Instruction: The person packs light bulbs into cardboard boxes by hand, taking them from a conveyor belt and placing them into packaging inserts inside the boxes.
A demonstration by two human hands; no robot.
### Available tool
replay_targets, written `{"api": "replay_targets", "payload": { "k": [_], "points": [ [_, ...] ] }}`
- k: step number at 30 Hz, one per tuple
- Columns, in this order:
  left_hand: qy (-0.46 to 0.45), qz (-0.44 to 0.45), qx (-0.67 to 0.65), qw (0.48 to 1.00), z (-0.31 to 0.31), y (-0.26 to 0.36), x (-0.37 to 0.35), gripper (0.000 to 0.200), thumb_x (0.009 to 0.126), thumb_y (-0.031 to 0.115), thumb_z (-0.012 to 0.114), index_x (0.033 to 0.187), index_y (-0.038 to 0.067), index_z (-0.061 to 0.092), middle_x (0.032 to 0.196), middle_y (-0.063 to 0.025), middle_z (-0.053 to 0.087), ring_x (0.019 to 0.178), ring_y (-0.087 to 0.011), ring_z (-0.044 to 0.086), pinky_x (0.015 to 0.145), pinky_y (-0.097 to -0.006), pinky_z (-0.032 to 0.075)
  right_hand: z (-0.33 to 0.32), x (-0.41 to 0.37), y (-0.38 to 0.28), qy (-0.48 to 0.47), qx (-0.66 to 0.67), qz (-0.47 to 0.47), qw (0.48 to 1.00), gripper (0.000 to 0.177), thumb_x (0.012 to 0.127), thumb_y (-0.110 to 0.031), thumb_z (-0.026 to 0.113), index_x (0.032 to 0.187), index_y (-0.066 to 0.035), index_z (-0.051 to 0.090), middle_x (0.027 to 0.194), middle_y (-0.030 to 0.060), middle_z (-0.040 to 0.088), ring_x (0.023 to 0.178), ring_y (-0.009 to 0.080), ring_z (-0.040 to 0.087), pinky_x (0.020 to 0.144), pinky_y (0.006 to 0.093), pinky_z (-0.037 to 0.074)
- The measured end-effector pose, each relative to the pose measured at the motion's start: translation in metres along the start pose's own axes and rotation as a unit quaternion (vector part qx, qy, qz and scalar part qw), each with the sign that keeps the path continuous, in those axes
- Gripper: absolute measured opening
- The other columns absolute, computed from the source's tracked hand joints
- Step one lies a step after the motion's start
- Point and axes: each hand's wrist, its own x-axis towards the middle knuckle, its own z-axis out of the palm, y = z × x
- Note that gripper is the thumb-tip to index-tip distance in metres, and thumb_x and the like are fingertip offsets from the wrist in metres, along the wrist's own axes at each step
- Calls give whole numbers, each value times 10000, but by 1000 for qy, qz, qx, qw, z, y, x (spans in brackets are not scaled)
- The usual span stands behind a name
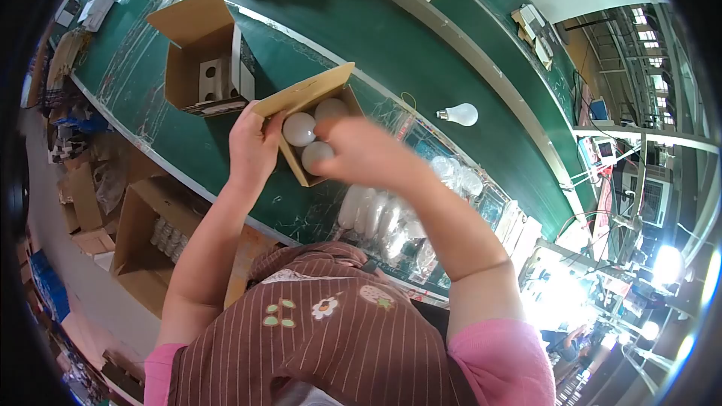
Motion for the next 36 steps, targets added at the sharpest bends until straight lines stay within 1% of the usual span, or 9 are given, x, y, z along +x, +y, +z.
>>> {"api": "replay_targets", "payload": {
  "k": [2, 5, 8, 11, 16, 21, 30, 33, 36],
  "points": [
    [-5, -3, 2, 1000, -1, 4, 0, 71, 870, 10, 653, 932, -23, 643, 846, -127, 604, 745, -310, 584, 652, -376, 477, -50, -7, 41, 91, 201, 103, 970, 214, 858, -212, 627, 997, -63, 691, 939, 129, 709, 905, 290, 676, 807, 382, 530],
    [2, -1, 10, 1000, 1, 5, 0, 67, 875, 17, 654, 933, -16, 647, 853, -123, 614, 741, -304, 587, 646, -372, 478, -84, -12, 169, 180, -208, 161, 948, 447, 779, -76, 586, 1225, -98, 593, 1427, 152, 496, 1220, 357, 549, 1043, 440, 440],
    [1, 2, -9, 1000, 0, 4, 0, 70, 873, 20, 658, 935, -11, 650, 858, -119, 622, 739, -298, 591, 649, -368, 480, -39, -33, 306, 53, -247, 268, 930, 528, 770, -112, 651, 1290, -126, 561, 1488, 217, 410, 1300, 454, 460, 1083, 459, 413],
    [7, -6, 14, 1000, 2, 3, 0, 73, 874, 21, 660, 938, -12, 650, 862, -119, 627, 739, -293, 594, 647, -364, 481, -25, -50, 285, 55, -144, 357, 921, 579, 782, -176, 691, 1332, -113, 522, 1419, 233, 481, 1206, 424, 554, 1029, 452, 448],
    [16, 0, 1, 1000, 4, 3, 0, 66, 876, 18, 658, 937, -6, 652, 848, -123, 612, 723, -296, 585, 638, -376, 473, -68, -67, 116, 155, 56, 265, 950, 544, 799, -311, 708, 1242, -46, 535, 1156, 229, 637, 1082, 355, 627, 911, 400, 489],
    [10, 6, 19, 1000, 2, 5, 0, 77, 890, 39, 650, 928, -19, 618, 814, -135, 560, 734, -318, 572, 657, -388, 464, -61, -71, -16, 84, -151, 4, 985, 444, 771, -288, 751, 1113, -58, 587, 1037, 154, 605, 852, 316, 667, 743, 408, 527],
    [10, 18, 14, 1000, 3, -3, -1, 111, 872, 82, 654, 925, -8, 614, 861, -158, 590, 859, -371, 589, 746, -444, 477, 33, 4, -3, -60, -447, 2, 892, 294, 791, -218, 718, 973, -13, 611, 993, 169, 612, 798, 298, 706, 629, 385, 577],
    [14, 30, 26, 999, 3, -3, 0, 116, 872, 87, 650, 940, -4, 626, 876, -155, 603, 864, -369, 594, 754, -445, 482, 49, 25, -3, -139, -460, 116, 869, 333, 799, -188, 743, 1077, -35, 640, 1139, 167, 630, 981, 283, 699, 748, 345, 588],
    [12, 22, 20, 999, 6, -4, -4, 119, 872, 89, 647, 945, -3, 631, 882, -158, 606, 865, -371, 595, 756, -448, 484, 56, 27, 4, -92, -375, 193, 902, 404, 816, -184, 740, 1163, -27, 606, 1205, 188, 611, 1059, 297, 676, 785, 346, 588]
  ]
}}
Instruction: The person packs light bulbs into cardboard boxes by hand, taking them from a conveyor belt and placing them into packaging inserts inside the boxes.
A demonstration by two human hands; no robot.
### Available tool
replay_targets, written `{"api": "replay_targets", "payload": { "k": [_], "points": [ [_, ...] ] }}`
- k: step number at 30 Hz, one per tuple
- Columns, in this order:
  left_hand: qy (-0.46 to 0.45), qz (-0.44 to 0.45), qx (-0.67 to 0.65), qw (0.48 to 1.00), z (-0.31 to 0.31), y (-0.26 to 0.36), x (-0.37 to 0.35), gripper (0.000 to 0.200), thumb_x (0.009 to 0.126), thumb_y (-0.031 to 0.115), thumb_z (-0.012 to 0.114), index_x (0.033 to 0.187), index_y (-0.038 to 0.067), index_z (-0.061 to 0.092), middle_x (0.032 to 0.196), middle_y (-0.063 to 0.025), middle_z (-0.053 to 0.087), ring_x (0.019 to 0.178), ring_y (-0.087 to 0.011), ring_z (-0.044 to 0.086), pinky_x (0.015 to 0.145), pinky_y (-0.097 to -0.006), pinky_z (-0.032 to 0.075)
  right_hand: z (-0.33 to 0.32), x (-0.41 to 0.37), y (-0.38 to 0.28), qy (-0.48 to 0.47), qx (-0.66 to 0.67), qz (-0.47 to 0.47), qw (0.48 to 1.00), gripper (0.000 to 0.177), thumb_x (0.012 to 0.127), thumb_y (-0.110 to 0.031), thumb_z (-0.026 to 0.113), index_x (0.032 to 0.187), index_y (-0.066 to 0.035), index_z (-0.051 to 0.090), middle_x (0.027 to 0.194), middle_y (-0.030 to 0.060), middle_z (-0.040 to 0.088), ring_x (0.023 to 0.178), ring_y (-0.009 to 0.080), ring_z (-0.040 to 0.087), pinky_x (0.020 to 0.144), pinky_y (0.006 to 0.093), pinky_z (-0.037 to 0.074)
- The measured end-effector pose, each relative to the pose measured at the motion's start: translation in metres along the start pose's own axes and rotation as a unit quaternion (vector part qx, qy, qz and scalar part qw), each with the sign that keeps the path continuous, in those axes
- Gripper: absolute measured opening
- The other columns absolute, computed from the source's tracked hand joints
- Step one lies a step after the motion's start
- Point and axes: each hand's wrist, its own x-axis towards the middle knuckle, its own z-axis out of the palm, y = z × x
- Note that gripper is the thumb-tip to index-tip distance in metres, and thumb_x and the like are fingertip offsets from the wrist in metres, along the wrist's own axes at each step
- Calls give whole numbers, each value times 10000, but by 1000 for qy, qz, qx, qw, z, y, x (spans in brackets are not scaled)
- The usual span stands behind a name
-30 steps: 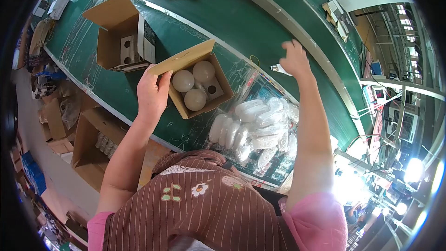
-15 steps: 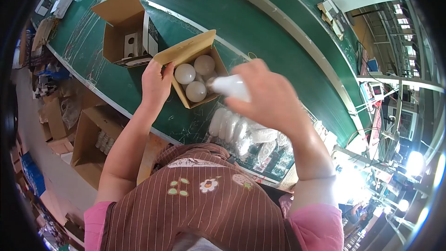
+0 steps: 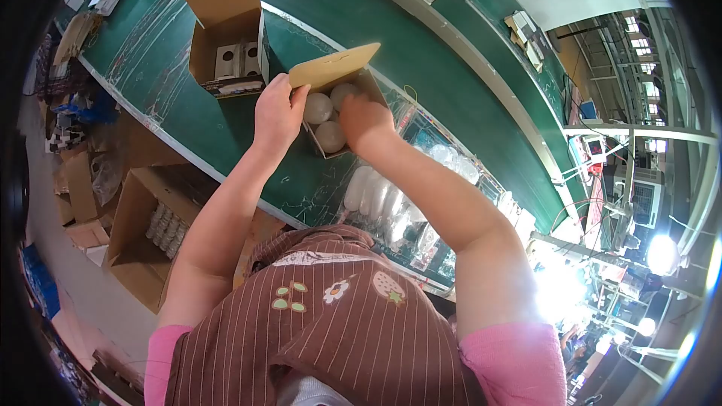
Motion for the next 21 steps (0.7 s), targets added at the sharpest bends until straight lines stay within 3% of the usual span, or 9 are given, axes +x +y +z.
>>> {"api": "replay_targets", "payload": {
  "k": [3, 6, 8, 9, 11, 13, 15, 19, 21],
  "points": [
    [-5, -1, 7, 1000, -1, 2, 1, 118, 871, 92, 645, 940, -3, 635, 880, -162, 608, 863, -376, 596, 756, -451, 485, 8, 1, 2, 4, 48, 24, 999, 471, 791, -196, 755, 1202, -50, 578, 1181, 190, 607, 1088, 320, 652, 816, 372, 573],
    [-6, -1, 2, 1000, -3, 1, 2, 121, 871, 98, 643, 936, -5, 640, 879, -167, 610, 863, -381, 597, 758, -456, 487, 1, -40, 28, 146, 218, -167, 951, 358, 795, -193, 746, 1108, -82, 612, 1119, 165, 615, 1058, 337, 633, 839, 400, 551],
    [17, 3, 11, 1000, -1, -1, 3, 131, 865, 107, 651, 918, -14, 644, 867, -174, 613, 855, -387, 600, 756, -460, 490, 11, -49, 30, 249, 137, -254, 925, 209, 770, -153, 708, 950, -97, 619, 989, 119, 605, 953, 324, 616, 806, 413, 534],
    [-42, -28, -13, 999, -7, 2, 4, 215, 852, 129, 672, 1013, -12, 649, 962, -174, 625, 919, -379, 604, 802, -437, 497, 25, -48, 30, 261, 121, -276, 917, 174, 756, -137, 694, 905, -99, 613, 961, 108, 596, 925, 312, 609, 784, 409, 532],
    [-12, -12, -60, 998, -19, 21, 5, 376, 822, 149, 714, 1157, 3, 623, 1102, -170, 622, 1028, -365, 592, 893, -422, 480, 43, -28, 41, 300, 73, -309, 900, 108, 728, -103, 664, 816, -103, 602, 905, 87, 576, 869, 289, 596, 741, 401, 527],
    [38, 25, 13, 999, -39, 21, 10, 534, 794, 151, 748, 1277, 16, 566, 1203, -172, 597, 1121, -364, 555, 977, -427, 439, 25, -7, 49, 338, 66, -282, 895, 90, 704, -91, 642, 776, -109, 590, 858, 79, 561, 850, 274, 593, 712, 393, 516],
    [84, 42, 91, 991, -58, 13, 16, 522, 800, 83, 731, 1288, 20, 560, 1213, -178, 576, 1145, -371, 542, 976, -420, 444, 13, 13, 59, 358, 63, -253, 897, 78, 698, -83, 632, 755, -114, 589, 834, 74, 561, 846, 264, 592, 694, 387, 509],
    [58, 11, 255, 965, -66, -20, 28, 571, 789, 62, 727, 1323, 18, 531, 1246, -181, 565, 1205, -375, 491, 1032, -445, 399, -19, 102, 87, 403, 50, -206, 890, 71, 714, -79, 639, 764, -118, 608, 834, 73, 585, 868, 257, 595, 702, 378, 505],
    [28, 31, 299, 953, -60, -31, 28, 519, 769, 44, 721, 1260, 23, 556, 1171, -180, 584, 1140, -377, 520, 997, -462, 414, -37, 144, 92, 442, 47, -183, 877, 76, 717, -75, 643, 773, -118, 615, 836, 70, 592, 872, 255, 594, 721, 373, 502]
  ]
}}
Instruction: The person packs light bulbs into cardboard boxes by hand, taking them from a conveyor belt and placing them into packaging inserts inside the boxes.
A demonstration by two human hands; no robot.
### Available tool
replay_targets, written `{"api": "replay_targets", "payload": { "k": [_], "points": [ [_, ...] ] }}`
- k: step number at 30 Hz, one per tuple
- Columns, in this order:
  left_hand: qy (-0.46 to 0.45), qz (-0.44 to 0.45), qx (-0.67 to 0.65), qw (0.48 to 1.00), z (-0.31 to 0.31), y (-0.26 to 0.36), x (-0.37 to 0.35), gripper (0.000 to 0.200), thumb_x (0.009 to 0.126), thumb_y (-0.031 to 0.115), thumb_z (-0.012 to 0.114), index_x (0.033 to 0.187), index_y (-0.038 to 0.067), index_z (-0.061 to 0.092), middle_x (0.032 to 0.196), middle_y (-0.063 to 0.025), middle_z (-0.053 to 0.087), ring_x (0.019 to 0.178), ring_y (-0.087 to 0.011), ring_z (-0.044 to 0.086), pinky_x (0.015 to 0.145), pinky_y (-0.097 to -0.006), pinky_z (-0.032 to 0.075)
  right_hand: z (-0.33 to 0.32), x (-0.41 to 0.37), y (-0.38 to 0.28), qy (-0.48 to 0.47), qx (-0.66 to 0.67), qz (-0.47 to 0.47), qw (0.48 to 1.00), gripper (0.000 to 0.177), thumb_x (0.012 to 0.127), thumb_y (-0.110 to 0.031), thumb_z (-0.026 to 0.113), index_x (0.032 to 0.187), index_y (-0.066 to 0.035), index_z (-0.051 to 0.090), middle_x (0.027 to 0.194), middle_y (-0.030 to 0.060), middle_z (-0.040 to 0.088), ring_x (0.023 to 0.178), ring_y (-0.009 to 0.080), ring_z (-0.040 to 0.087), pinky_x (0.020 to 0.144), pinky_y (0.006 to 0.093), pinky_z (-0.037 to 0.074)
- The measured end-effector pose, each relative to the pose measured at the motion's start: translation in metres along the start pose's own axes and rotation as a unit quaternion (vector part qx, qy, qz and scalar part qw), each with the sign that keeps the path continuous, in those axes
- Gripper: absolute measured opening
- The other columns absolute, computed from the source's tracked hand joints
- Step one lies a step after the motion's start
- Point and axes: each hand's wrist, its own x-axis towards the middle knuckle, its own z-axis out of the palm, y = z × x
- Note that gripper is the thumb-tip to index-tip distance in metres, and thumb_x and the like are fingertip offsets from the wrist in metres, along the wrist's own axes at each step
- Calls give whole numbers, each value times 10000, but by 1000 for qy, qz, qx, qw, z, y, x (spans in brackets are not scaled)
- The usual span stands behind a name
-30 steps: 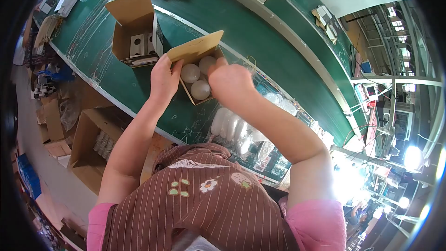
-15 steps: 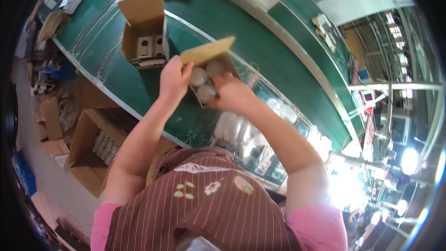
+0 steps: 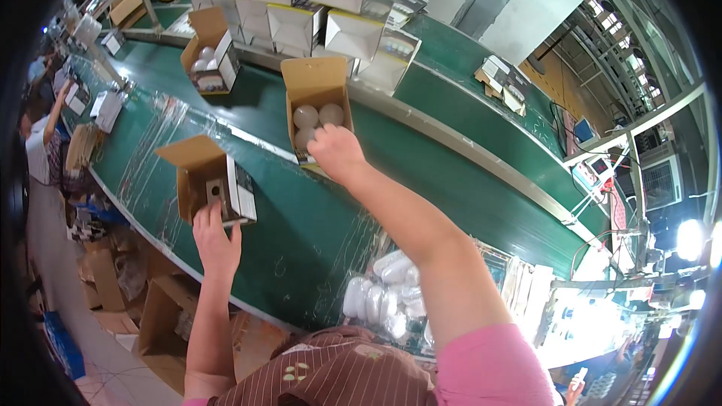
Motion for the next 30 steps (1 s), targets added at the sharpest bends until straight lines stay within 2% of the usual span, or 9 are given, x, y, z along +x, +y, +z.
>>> {"api": "replay_targets", "payload": {
  "k": [5, 10, 15, 17, 20, 21, 24, 25, 30],
  "points": [
    [-13, 55, 55, 997, 17, -6, -2, 265, 753, 16, 695, 1011, 21, 638, 996, -154, 611, 1020, -369, 554, 959, -497, 414, -42, 70, 29, 173, 75, 28, 982, 196, 737, -24, 633, 918, -98, 650, 924, 70, 629, 902, 276, 603, 811, 380, 494],
    [-36, 39, 47, 998, 22, -9, 0, 132, 788, -1, 657, 917, 22, 647, 977, -148, 608, 1017, -371, 546, 1023, -517, 391, -70, 84, 142, 351, 86, 152, 920, 230, 832, -66, 613, 1054, -93, 667, 1030, 119, 669, 966, 339, 605, 893, 446, 487],
    [-66, 17, 49, 997, 19, -3, 3, 129, 789, 5, 658, 916, 23, 641, 987, -149, 575, 1067, -384, 515, 1041, -529, 379, -126, 173, 258, 306, 148, 292, 894, 389, 822, -234, 701, 1160, -50, 644, 1042, 125, 677, 1048, 286, 605, 905, 406, 473],
    [-72, 15, 55, 996, 17, -2, 5, 121, 793, 10, 655, 912, 24, 640, 979, -150, 566, 1059, -383, 512, 1043, -523, 376, -141, 217, 308, 184, 101, 347, 914, 780, 900, -457, 652, 1473, -3, 379, 1447, 244, 487, 1318, 353, 497, 1112, 419, 373],
    [-77, 14, 61, 995, 21, -7, 3, 105, 802, 19, 649, 906, 21, 638, 985, -155, 562, 1051, -383, 508, 1043, -520, 375, -104, 261, 394, 113, 292, 207, 927, 658, 895, -402, 668, 1367, 30, 513, 1268, 203, 639, 1160, 268, 603, 991, 379, 453],
    [-72, 14, 59, 996, 21, -6, 4, 91, 806, 29, 647, 895, 17, 633, 979, -158, 556, 1044, -383, 506, 1043, -519, 375, -93, 269, 398, 130, 285, 237, 920, 693, 843, -401, 725, 1323, 65, 544, 1231, 178, 658, 1095, 250, 628, 938, 367, 478],
    [-75, 16, 68, 995, 21, -7, 4, 87, 805, 30, 646, 889, 13, 628, 969, -156, 554, 1046, -382, 504, 1043, -520, 374, -122, 258, 372, 46, 171, 288, 941, 784, 782, -404, 781, 1333, 92, 525, 1238, 179, 650, 1082, 250, 637, 916, 353, 495],
    [-65, 19, 68, 995, 23, -7, 4, 84, 806, 33, 646, 883, 11, 623, 964, -153, 551, 1049, -382, 502, 1044, -522, 371, -125, 254, 363, 95, 231, 248, 936, 874, 721, -418, 828, 1342, 109, 509, 1187, 188, 668, 1051, 248, 649, 905, 337, 501],
    [-97, 8, 57, 994, 20, -7, 2, 146, 799, 47, 658, 935, 8, 621, 1009, -158, 556, 1080, -396, 494, 1045, -514, 362, -179, 224, 313, 55, 336, 227, 913, 679, 777, -145, 792, 1338, 112, 509, 1101, 167, 690, 1029, 203, 654, 854, 306, 512]
  ]
}}
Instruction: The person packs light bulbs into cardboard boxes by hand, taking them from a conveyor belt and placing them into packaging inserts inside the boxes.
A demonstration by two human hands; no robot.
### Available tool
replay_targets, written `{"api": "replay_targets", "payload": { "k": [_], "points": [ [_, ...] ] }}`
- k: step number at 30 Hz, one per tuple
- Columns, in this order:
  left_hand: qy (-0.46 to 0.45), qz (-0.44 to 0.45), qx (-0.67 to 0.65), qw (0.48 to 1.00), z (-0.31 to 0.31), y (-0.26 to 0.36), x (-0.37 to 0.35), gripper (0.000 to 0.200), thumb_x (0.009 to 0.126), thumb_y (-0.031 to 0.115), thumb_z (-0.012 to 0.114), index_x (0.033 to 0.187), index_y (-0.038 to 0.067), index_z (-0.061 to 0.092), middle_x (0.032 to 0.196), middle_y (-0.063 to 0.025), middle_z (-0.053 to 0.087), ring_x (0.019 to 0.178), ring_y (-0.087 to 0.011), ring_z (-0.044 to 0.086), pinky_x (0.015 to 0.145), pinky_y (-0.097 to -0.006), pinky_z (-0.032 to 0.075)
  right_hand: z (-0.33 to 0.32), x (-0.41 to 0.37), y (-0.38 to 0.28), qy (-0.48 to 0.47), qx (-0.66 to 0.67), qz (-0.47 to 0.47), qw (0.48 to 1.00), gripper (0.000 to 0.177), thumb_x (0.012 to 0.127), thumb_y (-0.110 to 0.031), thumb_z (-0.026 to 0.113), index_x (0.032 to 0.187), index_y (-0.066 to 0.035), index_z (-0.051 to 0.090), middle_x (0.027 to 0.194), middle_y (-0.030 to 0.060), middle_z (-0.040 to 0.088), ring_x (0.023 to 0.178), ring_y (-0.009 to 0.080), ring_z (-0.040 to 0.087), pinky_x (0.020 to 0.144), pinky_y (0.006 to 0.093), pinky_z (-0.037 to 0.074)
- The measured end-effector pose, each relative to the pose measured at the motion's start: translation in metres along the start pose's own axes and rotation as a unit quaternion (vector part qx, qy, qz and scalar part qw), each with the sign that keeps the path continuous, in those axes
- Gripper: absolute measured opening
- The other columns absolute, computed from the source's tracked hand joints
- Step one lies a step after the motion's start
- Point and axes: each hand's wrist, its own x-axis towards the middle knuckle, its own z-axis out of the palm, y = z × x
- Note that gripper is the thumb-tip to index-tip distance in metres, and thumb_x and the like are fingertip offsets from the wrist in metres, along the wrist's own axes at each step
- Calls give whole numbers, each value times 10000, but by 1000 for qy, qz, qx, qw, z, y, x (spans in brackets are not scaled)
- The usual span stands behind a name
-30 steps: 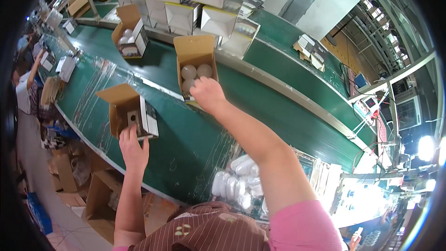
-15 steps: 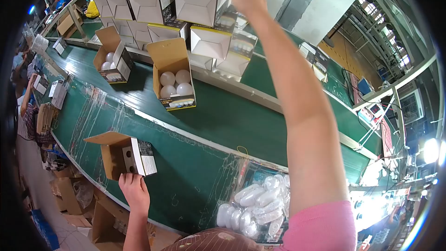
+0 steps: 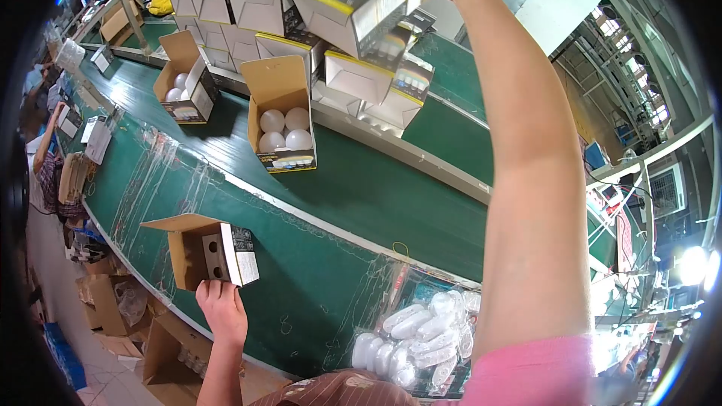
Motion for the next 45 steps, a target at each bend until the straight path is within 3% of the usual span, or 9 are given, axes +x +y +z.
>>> {"api": "replay_targets", "payload": {
  "k": [7, 10, 14, 18, 22, 29, 32, 41, 45],
  "points": [
    [117, 78, -126, 982, -41, 25, 1, 481, 766, 52, 690, 1230, 2, 572, 1233, -183, 541, 1124, -392, 523, 1017, -493, 401, 37, -231, -106, 33, -205, -221, 953, 494, 734, -21, 749, 1214, -52, 635, 1084, 102, 639, 978, 219, 625, 906, 339, 482],
    [184, 113, -225, 950, -60, 45, -4, 458, 802, 17, 657, 1252, -14, 575, 1224, -177, 559, 1074, -357, 560, 947, -410, 454, 96, -328, -102, -38, -198, -277, 940, 344, 676, 11, 784, 986, -72, 661, 969, 84, 640, 1132, 295, 583, 1071, 524, 403],
    [80, -50, -511, 854, -43, 69, -5, 594, 847, 95, 703, 1384, -27, 483, 1274, -162, 549, 1075, -263, 562, 899, -376, 488, 181, -442, -63, -99, -157, -264, 947, 224, 667, -44, 676, 884, -87, 644, 930, 62, 625, 1111, 266, 589, 1075, 485, 435],
    [10, -120, -495, 860, 11, 68, -6, 610, 870, 180, 730, 1396, -8, 485, 1274, -161, 571, 1087, -240, 584, 857, -370, 503, 188, -503, -70, -98, -159, -248, 950, 236, 660, -35, 662, 890, -89, 645, 939, 65, 632, 1123, 272, 591, 1078, 467, 433],
    [-104, -107, -405, 902, 16, 56, -9, 405, 903, 229, 701, 1246, 24, 633, 1132, -150, 676, 1045, -240, 643, 861, -350, 497, 144, -530, -40, 86, -139, -39, 986, 279, 738, 19, 623, 981, -96, 698, 1011, 99, 682, 1074, 341, 619, 952, 464, 457],
    [-101, -51, -394, 912, -9, 53, -27, 270, 942, 163, 635, 1156, 1, 665, 1058, -163, 710, 994, -286, 669, 870, -345, 482, 105, -613, 81, -121, -340, 335, 871, 460, 814, -48, 593, 1267, -119, 623, 1271, 141, 608, 1210, 363, 542, 1041, 436, 443],
    [-108, -53, -392, 912, -7, 50, -32, 272, 949, 158, 630, 1160, -9, 660, 1059, -163, 710, 988, -277, 667, 869, -342, 479, 119, -664, 132, -182, -386, 271, 863, 488, 817, -45, 575, 1299, -114, 603, 1257, 169, 609, 1207, 356, 547, 1049, 438, 438],
    [-128, -76, -416, 897, -4, 45, -34, 290, 956, 128, 624, 1208, -15, 636, 1143, -133, 677, 1018, -239, 637, 895, -333, 473, 66, -680, 147, -132, -225, 442, 858, 485, 594, -239, 848, 992, -36, 659, 918, 152, 672, 882, 303, 653, 793, 380, 526],
    [-2, -15, -376, 926, -9, 30, -51, 433, 899, 77, 667, 1317, 28, 564, 1296, -131, 538, 1140, -235, 551, 915, -327, 471, 39, -699, 135, -71, -177, 457, 869, 386, 650, -182, 850, 913, -26, 614, 843, 95, 650, 769, 208, 626, 689, 342, 515]
  ]
}}
